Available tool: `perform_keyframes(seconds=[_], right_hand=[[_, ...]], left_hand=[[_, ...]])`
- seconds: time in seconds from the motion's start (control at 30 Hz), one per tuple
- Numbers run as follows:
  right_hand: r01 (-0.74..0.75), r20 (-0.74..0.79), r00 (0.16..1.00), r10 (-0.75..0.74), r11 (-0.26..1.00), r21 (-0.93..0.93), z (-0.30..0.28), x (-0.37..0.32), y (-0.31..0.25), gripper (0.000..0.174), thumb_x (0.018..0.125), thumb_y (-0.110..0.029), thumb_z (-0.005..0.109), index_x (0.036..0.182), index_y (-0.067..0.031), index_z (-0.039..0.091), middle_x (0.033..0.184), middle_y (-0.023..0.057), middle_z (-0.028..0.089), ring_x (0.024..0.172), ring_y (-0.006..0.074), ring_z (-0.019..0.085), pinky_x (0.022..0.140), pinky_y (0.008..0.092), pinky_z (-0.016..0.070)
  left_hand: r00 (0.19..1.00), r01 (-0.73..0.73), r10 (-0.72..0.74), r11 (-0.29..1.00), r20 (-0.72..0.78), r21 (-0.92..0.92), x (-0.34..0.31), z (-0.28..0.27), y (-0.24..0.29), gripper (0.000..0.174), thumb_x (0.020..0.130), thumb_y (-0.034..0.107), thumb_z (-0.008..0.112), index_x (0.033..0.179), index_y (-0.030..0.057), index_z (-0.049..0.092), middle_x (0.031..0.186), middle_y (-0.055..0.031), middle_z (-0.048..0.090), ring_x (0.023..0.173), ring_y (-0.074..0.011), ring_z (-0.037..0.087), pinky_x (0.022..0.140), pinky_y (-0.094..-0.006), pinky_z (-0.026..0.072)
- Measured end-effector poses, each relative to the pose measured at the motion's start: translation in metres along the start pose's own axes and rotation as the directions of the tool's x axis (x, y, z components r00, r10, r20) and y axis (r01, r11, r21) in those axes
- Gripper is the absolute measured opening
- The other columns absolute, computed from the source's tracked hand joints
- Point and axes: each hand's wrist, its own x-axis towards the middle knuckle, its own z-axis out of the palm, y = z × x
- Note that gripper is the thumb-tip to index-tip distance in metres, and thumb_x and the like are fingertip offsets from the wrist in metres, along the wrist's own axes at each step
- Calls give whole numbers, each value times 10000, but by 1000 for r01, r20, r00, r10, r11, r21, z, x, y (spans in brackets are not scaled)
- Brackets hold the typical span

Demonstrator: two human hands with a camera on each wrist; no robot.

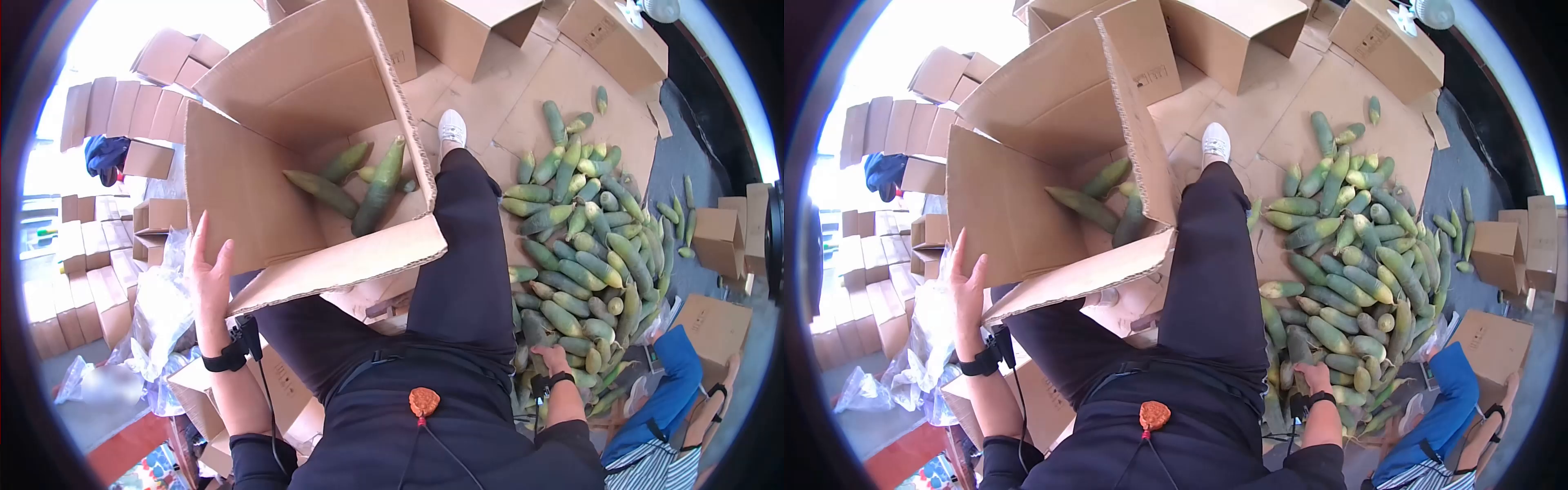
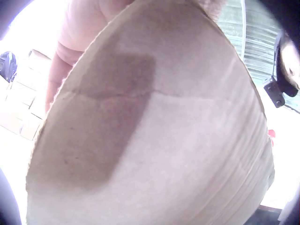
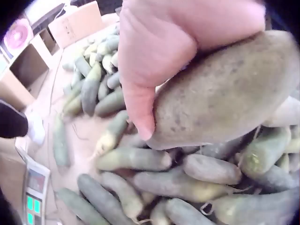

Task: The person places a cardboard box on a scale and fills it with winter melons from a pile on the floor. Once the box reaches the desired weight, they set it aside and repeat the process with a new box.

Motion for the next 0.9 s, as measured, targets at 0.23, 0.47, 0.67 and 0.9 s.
perform_keyframes(seconds=[0.23, 0.47, 0.67, 0.9], right_hand=[[491, -106, 871, -479, 853, 178, -86, -72, -163, 546, 628, -226, 772, 1059, 42, 569, 954, 125, 643, 867, 196, 591, 802, 329, 461], [948, -182, 243, -953, 273, -162, -166, -246, -354, 538, 633, -151, 740, 1100, 9, 526, 1013, 96, 607, 948, 154, 562, 855, 301, 445], [716, 165, -452, -877, -467, -518, -132, -360, -472, 495, 607, -77, 693, 1078, -29, 546, 941, 142, 596, 917, 308, 574, 797, 395, 456], [323, 620, -493, -611, -790, -522, 35, -356, -548, 272, 647, -128, 721, 898, -137, 617, 872, 14, 616, 940, 208, 569, 793, 360, 411]], left_hand=[[998, -45, 51, 989, -40, 143, -2, -5, 16, 539, 809, 68, 625, 1328, 57, 478, 1218, -171, 540, 1147, -295, 527, 968, -351, 409], [999, -15, 20, 990, -33, 141, -3, -8, 22, 543, 799, 70, 636, 1321, 57, 485, 1177, -170, 552, 1097, -302, 552, 928, -359, 437], [997, -53, 60, 987, -41, 152, -3, -7, 15, 566, 794, 83, 653, 1331, 71, 473, 1151, -190, 555, 1051, -323, 563, 885, -375, 455], [1000, -19, 21, 996, -23, 84, -3, -9, 20, 562, 795, 69, 647, 1328, 55, 470, 1189, -209, 542, 1079, -339, 560, 901, -384, 452]])
